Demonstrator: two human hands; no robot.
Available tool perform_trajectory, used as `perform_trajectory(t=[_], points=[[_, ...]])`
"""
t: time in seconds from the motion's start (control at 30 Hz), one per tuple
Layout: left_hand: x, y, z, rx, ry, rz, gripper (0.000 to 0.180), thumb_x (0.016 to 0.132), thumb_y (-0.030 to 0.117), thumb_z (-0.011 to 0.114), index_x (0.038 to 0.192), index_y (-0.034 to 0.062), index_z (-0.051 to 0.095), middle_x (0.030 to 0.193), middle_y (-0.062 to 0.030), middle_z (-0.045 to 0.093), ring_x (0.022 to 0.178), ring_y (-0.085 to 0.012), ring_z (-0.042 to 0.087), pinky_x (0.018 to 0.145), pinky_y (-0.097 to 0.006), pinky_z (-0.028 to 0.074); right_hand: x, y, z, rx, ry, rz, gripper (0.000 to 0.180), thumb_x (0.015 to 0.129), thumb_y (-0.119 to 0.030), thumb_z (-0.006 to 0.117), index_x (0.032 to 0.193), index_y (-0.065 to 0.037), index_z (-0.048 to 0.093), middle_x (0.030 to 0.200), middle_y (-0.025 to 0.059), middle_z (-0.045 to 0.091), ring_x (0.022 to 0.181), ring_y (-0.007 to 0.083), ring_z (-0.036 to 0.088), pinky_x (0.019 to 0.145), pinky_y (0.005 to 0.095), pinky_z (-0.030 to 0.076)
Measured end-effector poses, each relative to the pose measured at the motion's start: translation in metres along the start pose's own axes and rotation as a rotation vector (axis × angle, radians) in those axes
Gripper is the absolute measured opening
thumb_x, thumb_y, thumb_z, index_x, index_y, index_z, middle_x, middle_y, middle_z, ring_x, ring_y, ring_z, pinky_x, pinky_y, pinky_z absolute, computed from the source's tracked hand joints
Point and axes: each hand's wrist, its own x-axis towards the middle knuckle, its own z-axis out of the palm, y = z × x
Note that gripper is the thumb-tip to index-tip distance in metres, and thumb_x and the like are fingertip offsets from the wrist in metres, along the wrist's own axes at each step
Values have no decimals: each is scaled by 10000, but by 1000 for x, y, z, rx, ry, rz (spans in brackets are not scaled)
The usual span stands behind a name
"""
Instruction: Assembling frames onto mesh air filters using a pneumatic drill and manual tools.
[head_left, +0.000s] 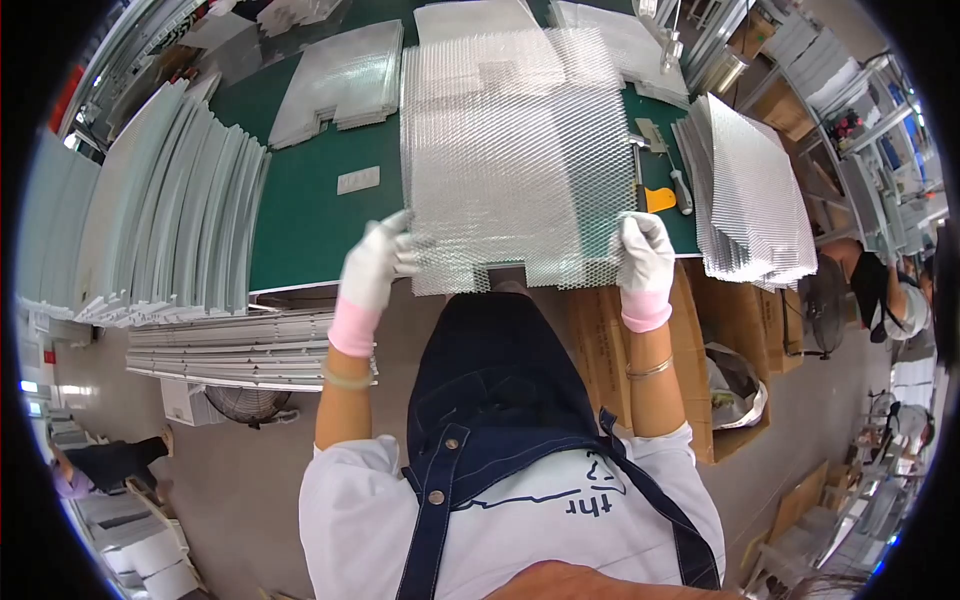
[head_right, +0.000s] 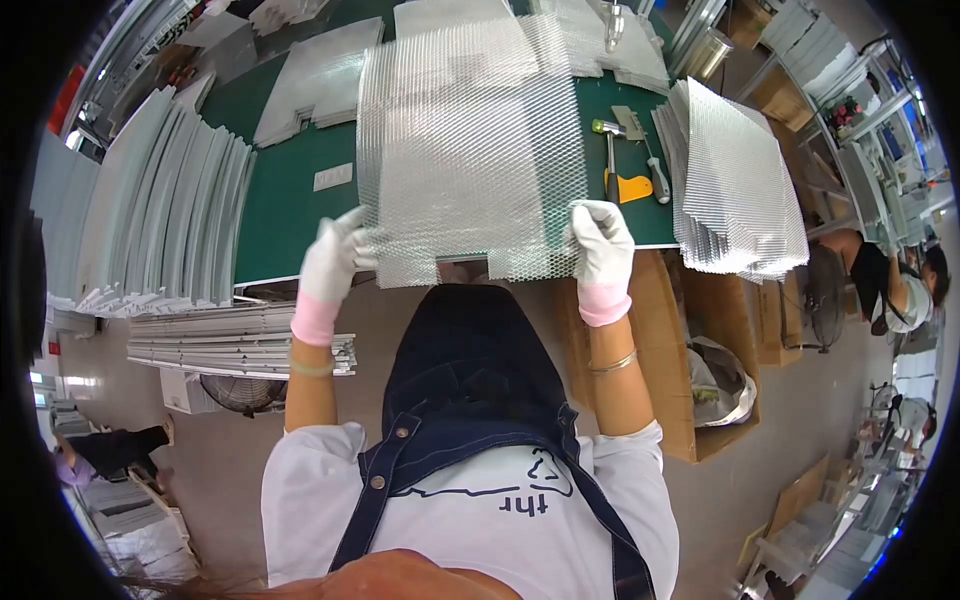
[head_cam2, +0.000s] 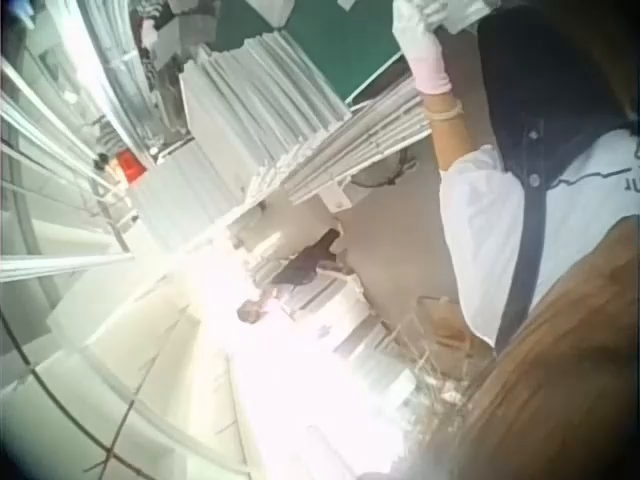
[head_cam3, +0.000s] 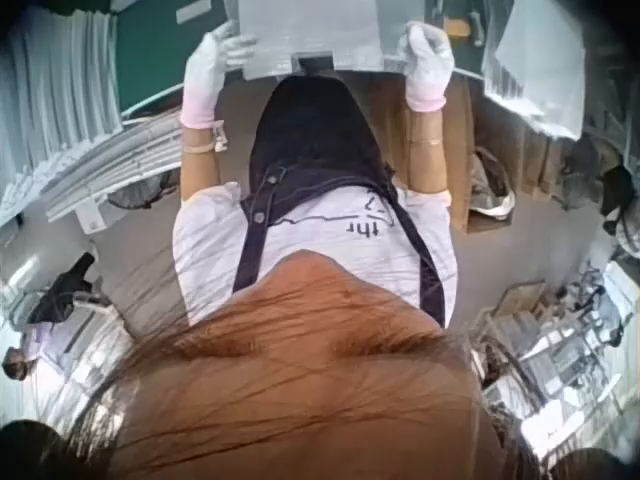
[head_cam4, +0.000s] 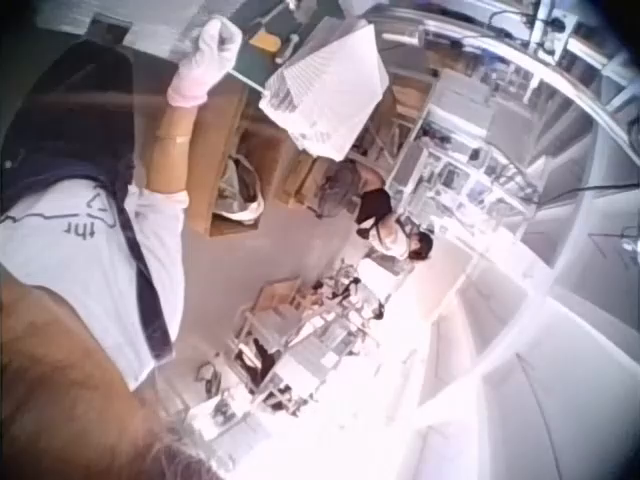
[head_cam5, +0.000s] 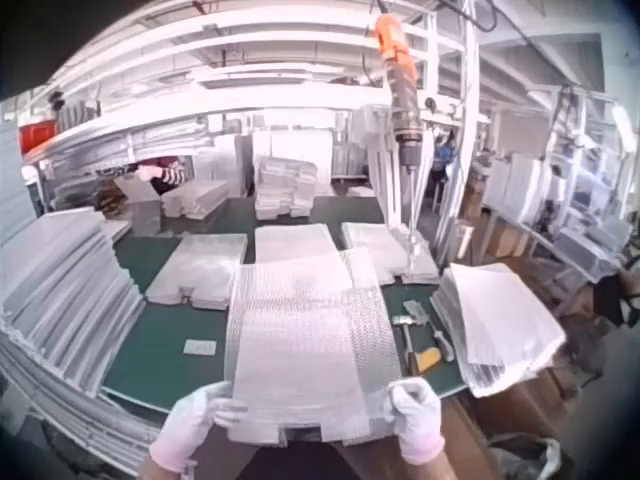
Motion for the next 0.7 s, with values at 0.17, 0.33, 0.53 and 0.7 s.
perform_trajectory(t=[0.17, 0.33, 0.53, 0.7], points=[[-16, -28, 11, 507, 254, 316, 574, 817, 105, 639, 1315, -37, 391, 787, -22, 538, 646, -44, 480, 588, -184, 432, -7, 9, 20, -588, -163, -166, 478, 818, -145, 695, 1232, -20, 490, 827, -13, 517, 674, 55, 453, 655, 189, 429], [2, -38, 8, 664, 301, 237, 574, 794, 142, 656, 1299, -12, 430, 803, -38, 573, 633, -83, 515, 609, -232, 461, -1, 34, 4, -831, -144, 87, 519, 795, -134, 695, 1249, -11, 474, 739, 3, 488, 645, 71, 456, 607, 221, 442], [15, -49, 1, 833, 328, 217, 570, 791, 207, 650, 1288, 13, 452, 854, -102, 616, 695, -168, 597, 710, -285, 488, -2, 53, -3, -807, -122, 74, 516, 797, -158, 695, 1246, -16, 483, 731, 2, 486, 646, 74, 465, 615, 221, 446], [13, -41, 10, 933, 333, 134, 577, 793, 225, 648, 1294, 21, 448, 863, -124, 623, 716, -192, 621, 708, -296, 495, 1, 64, -9, -839, -115, 102, 514, 792, -175, 701, 1238, -24, 495, 743, 12, 501, 659, 84, 481, 634, 229, 457]])
